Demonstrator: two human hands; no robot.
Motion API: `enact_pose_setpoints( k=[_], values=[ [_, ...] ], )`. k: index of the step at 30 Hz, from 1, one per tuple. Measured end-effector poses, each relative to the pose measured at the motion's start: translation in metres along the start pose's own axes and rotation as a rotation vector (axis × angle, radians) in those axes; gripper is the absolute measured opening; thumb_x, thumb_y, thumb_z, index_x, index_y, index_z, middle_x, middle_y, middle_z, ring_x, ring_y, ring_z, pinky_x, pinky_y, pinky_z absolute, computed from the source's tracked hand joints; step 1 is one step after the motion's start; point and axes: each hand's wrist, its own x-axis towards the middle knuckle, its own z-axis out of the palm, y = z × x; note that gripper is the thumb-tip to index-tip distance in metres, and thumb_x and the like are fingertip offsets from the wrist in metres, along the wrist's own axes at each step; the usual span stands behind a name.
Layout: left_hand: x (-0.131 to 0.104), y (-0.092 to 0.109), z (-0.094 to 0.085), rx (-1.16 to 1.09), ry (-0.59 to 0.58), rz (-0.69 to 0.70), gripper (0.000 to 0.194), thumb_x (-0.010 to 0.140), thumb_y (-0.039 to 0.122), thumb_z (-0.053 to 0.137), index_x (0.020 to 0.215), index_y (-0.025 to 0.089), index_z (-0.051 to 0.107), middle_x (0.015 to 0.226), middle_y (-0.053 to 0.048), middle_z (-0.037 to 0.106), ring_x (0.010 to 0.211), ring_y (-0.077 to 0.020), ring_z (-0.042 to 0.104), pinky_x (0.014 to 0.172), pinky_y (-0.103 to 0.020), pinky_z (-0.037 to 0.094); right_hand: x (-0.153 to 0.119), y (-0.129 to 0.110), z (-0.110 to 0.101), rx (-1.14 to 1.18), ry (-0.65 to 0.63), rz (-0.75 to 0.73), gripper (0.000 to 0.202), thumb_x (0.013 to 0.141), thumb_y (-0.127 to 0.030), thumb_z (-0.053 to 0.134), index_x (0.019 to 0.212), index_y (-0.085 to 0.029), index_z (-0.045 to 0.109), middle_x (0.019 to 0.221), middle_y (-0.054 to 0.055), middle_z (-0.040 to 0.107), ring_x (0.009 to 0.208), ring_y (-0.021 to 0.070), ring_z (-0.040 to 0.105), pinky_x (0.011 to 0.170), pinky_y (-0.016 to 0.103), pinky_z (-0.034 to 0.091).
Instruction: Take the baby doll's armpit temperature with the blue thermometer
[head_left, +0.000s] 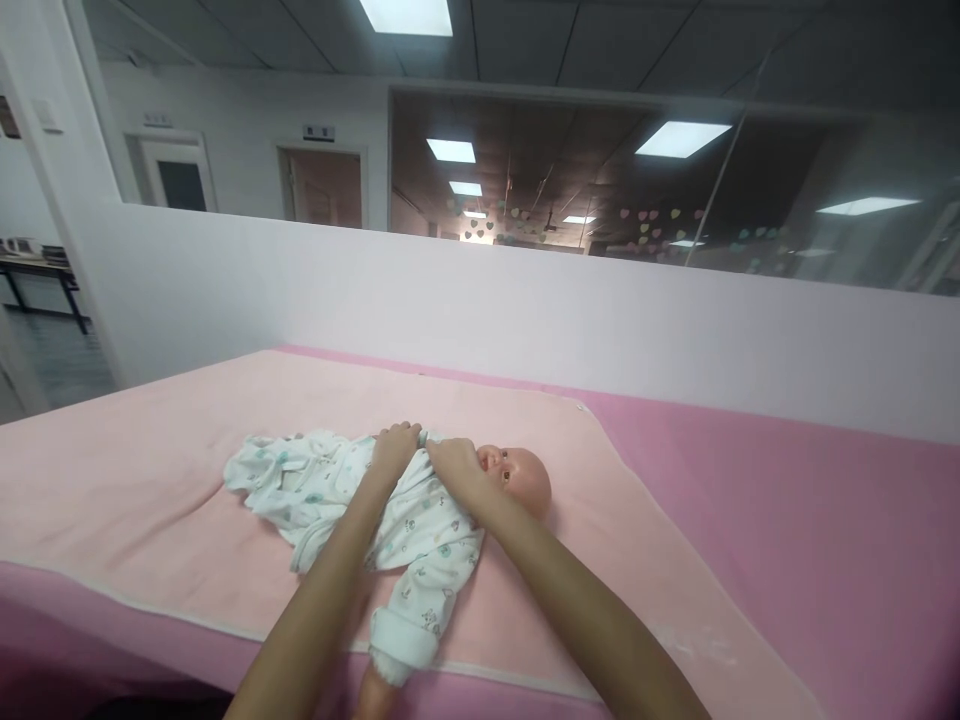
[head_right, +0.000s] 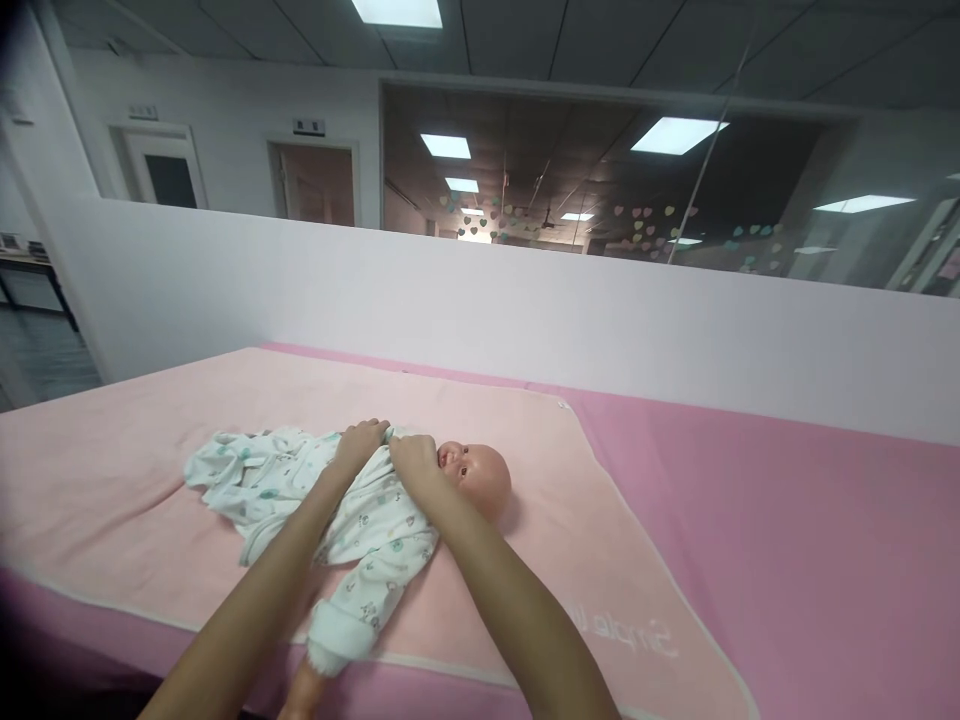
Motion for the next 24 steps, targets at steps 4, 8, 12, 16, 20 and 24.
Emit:
enact_pose_setpoints(
  k=[4, 8, 12, 16, 20, 24],
  values=[
    [-0.001, 0.001, -0.003, -0.011, 0.04, 0.015, 0.034, 0.076, 0.032, 0.041, 0.1, 0.016, 0.058, 0.103, -0.014, 0.059, 0.101, -0.0309, 0.051, 0.084, -0.042, 0.036, -0.021, 0.007, -0.004, -0.045, 0.057, -0.026, 0.017, 0.081, -0.008, 0.045, 0.093, -0.019, 0.053, 0.085, 0.008, 0.063, 0.08, 0.0181, 0.06, 0.066, 0.028, 0.045],
    [0.002, -0.002, -0.001, -0.029, 0.083, 0.02, 0.034, 0.07, 0.029, 0.042, 0.096, 0.018, 0.062, 0.103, -0.013, 0.06, 0.102, -0.0304, 0.05, 0.085, -0.042, 0.034, -0.052, 0.02, 0.002, -0.053, 0.202, -0.077, 0.015, 0.079, -0.008, 0.044, 0.086, -0.019, 0.052, 0.085, 0.008, 0.059, 0.083, 0.0196, 0.054, 0.068, 0.03, 0.042],
    [0.004, -0.004, 0.003, -0.043, 0.067, 0.05, 0.035, 0.068, 0.029, 0.042, 0.094, 0.02, 0.064, 0.106, -0.012, 0.061, 0.101, -0.0306, 0.051, 0.084, -0.043, 0.033, -0.068, 0.019, 0.014, -0.028, 0.287, -0.117, 0.012, 0.078, -0.009, 0.044, 0.078, -0.018, 0.052, 0.087, 0.009, 0.057, 0.086, 0.0207, 0.05, 0.075, 0.034, 0.038],
    [0.006, -0.007, 0.007, -0.073, -0.021, 0.058, 0.032, 0.068, 0.031, 0.041, 0.088, 0.02, 0.063, 0.097, -0.011, 0.065, 0.095, -0.0304, 0.055, 0.082, -0.044, 0.033, -0.064, 0.009, 0.019, 0.115, 0.347, -0.252, 0.016, 0.071, -0.009, 0.046, 0.082, -0.019, 0.052, 0.093, 0.005, 0.059, 0.085, 0.0164, 0.051, 0.092, 0.038, 0.029],
    [0.008, -0.01, 0.011, -0.113, -0.062, 0.058, 0.032, 0.07, 0.032, 0.039, 0.088, 0.021, 0.062, 0.095, -0.011, 0.067, 0.093, -0.031, 0.057, 0.08, -0.044, 0.033, -0.064, 0.005, 0.021, 0.22, 0.344, -0.322, 0.021, 0.066, -0.008, 0.046, 0.082, -0.02, 0.053, 0.075, -0.002, 0.06, 0.071, 0.0133, 0.052, 0.101, 0.041, 0.019],
    [0.008, -0.011, 0.01, -0.118, -0.08, 0.059, 0.035, 0.071, 0.034, 0.037, 0.093, 0.021, 0.061, 0.099, -0.011, 0.066, 0.095, -0.0318, 0.057, 0.08, -0.044, 0.034, -0.074, 0.022, 0.021, 0.349, 0.396, -0.167, 0.016, 0.069, -0.009, 0.042, 0.067, -0.019, 0.054, 0.071, -0.001, 0.062, 0.067, 0.0127, 0.052, 0.103, 0.042, 0.018]
  ],
)
